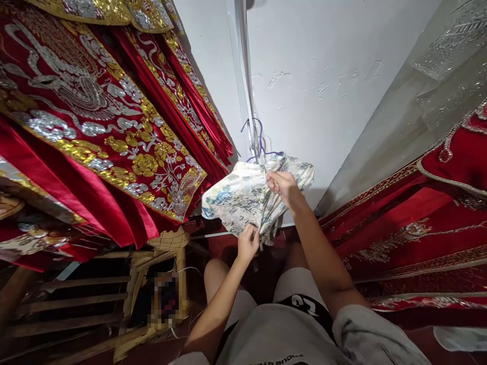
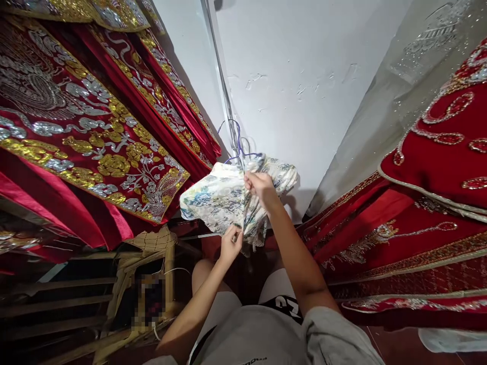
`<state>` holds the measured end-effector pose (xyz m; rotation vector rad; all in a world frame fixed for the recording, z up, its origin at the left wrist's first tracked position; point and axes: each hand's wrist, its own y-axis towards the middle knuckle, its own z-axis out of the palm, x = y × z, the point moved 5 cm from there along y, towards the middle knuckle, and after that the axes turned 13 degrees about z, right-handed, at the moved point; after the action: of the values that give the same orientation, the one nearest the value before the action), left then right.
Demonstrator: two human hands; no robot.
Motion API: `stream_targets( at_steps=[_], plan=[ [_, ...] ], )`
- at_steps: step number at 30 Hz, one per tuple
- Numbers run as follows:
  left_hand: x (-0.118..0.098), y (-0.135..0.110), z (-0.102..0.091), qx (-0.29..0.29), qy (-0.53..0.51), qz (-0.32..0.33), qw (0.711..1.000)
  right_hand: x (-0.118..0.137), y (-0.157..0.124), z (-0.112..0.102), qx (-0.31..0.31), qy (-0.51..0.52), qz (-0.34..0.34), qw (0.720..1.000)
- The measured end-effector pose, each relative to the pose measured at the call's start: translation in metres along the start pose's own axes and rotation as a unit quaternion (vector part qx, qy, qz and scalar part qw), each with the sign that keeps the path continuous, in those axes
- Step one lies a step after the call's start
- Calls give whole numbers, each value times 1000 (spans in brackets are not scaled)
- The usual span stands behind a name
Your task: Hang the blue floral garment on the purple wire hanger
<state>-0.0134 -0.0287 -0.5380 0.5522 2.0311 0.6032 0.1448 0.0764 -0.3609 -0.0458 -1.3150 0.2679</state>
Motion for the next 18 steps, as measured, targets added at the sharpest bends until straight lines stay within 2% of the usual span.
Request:
stream_targets(
  at_steps=[3,5,6,9,11,13,16,18],
  plan=[
    [2,2,-1,29,9,-19,999,21,8,21,13,-22,-12,1000],
    [-7,22,-9,25,-3,-9,1000,21,3,36,37,-40,-33,998],
    [-15,37,-15,13,-16,5,1000,19,-2,41,46,-43,-48,997],
    [-47,97,-48,-93,-60,66,992,13,-18,48,49,-65,-80,994],
    [-67,136,-70,-136,-43,105,984,12,-25,46,41,-90,-85,991],
    [-86,168,-82,-95,3,153,984,13,-27,42,31,-109,-92,989],
    [-107,192,-89,-28,62,209,976,9,-22,33,-10,-135,-117,984],
    [-112,196,-98,-46,74,213,973,-5,-17,26,-44,-179,-122,975]
  ],
)
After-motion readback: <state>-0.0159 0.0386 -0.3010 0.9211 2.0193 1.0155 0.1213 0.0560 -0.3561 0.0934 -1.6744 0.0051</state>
